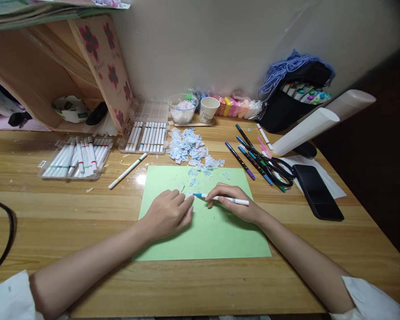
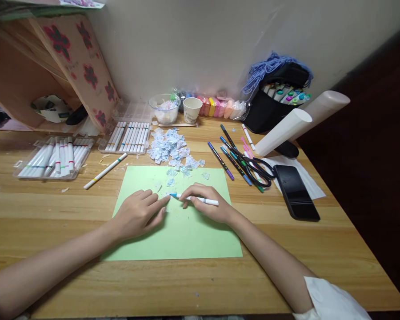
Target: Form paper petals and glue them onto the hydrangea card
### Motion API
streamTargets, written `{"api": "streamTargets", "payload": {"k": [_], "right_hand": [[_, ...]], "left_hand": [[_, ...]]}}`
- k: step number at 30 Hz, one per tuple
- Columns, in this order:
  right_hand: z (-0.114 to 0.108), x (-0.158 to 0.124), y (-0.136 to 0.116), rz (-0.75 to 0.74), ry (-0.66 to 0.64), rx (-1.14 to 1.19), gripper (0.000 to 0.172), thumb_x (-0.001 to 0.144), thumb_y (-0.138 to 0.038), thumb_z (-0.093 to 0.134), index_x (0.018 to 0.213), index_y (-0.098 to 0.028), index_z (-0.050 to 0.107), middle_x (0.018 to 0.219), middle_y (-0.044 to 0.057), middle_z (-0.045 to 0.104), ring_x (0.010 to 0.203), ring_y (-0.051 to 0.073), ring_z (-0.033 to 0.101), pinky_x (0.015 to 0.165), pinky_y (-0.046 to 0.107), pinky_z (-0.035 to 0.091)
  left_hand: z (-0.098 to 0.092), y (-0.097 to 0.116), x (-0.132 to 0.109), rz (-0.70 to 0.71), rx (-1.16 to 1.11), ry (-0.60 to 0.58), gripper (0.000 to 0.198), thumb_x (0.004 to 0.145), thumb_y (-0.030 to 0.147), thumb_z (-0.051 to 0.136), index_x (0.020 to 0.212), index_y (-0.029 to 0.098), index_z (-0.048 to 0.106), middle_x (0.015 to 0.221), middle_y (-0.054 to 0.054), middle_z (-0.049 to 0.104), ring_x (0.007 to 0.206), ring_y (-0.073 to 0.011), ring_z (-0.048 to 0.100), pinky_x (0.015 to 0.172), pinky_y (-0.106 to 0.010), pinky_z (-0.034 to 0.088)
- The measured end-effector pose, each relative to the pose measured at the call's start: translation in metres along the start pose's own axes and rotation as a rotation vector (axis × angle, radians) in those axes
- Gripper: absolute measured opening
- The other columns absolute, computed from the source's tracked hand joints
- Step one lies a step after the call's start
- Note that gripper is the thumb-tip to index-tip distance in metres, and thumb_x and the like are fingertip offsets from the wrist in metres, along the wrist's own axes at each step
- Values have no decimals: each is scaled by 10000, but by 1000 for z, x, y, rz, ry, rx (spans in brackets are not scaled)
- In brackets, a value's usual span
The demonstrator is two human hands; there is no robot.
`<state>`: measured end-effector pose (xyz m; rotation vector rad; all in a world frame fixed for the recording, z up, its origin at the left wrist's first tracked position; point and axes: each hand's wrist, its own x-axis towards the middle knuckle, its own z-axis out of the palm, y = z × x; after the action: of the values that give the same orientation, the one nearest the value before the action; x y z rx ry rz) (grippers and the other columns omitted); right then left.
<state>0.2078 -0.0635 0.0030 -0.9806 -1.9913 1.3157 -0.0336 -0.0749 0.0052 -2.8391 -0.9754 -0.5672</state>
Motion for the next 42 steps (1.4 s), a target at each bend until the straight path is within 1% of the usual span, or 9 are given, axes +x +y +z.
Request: {"api": "streamTargets", "payload": {"k": [3, 12, 24, 27, 30, 34, 37, 39, 42], "right_hand": [[0, 0, 1, -6, 41, 14, 287, 928, -365, 427, 982, -183, 642, 862, 67, 680, 863, 195, 619, 809, 331, 436], [-2, -1, 3, -39, 17, -12, 304, 921, -374, 430, 919, -175, 659, 750, 50, 670, 793, 187, 576, 760, 309, 409], [-3, -2, 6, -79, 77, -31, 313, 918, -379, 427, 886, -191, 675, 719, 44, 688, 771, 191, 577, 746, 320, 417], [1, -2, 5, -65, 209, -39, 300, 928, -364, 412, 916, -200, 662, 768, 43, 687, 789, 183, 587, 739, 311, 435], [12, 2, -1, 36, 367, 15, 250, 936, -333, 412, 998, -207, 620, 923, 52, 666, 833, 166, 610, 727, 286, 461], [32, 12, -10, 55, 335, -139, 113, 840, -297, 593, 886, -197, 619, 845, 35, 639, 779, 166, 595, 719, 281, 454], [40, 18, -11, 3, 326, -233, 18, 821, -194, 588, 803, -194, 589, 782, 21, 615, 738, 157, 574, 675, 265, 442], [37, 20, -7, -11, 357, -259, 61, 817, -144, 556, 792, -195, 577, 773, 16, 609, 724, 152, 572, 665, 259, 441], [22, 22, 3, 10, 527, -314, 83, 812, -133, 533, 810, -200, 582, 787, 22, 610, 736, 166, 583, 679, 275, 450]], "left_hand": [[-1, 0, 1, -6, -5, 2, 241, 880, 244, 428, 973, 142, 625, 623, -25, 560, 599, -163, 496, 536, -302, 328], [0, 0, 1, -10, -12, 10, 239, 882, 243, 428, 979, 143, 623, 625, -22, 564, 596, -156, 498, 536, -301, 338], [2, 0, 0, -19, -24, 9, 238, 880, 239, 431, 969, 138, 627, 625, -21, 559, 599, -165, 495, 532, -309, 334], [2, 1, -2, -18, -23, 2, 240, 879, 242, 433, 981, 132, 621, 634, -23, 560, 608, -171, 498, 538, -314, 340], [2, 2, -2, -18, -23, 5, 233, 876, 237, 440, 984, 128, 616, 640, -22, 561, 610, -175, 498, 542, -317, 341], [3, 2, -4, -12, -27, 22, 235, 874, 225, 443, 1006, 119, 605, 652, -25, 562, 623, -181, 502, 547, -321, 350], [5, 2, -4, -16, -28, 26, 249, 871, 213, 453, 1054, 114, 589, 675, -29, 566, 642, -183, 505, 561, -322, 364], [6, 2, -5, -21, -27, 37, 271, 866, 203, 459, 1092, 106, 574, 690, -33, 567, 648, -183, 502, 567, -322, 369], [6, 2, -6, -29, -33, 76, 288, 860, 183, 461, 1114, 94, 562, 689, -35, 561, 640, -178, 489, 559, -315, 362]]}}
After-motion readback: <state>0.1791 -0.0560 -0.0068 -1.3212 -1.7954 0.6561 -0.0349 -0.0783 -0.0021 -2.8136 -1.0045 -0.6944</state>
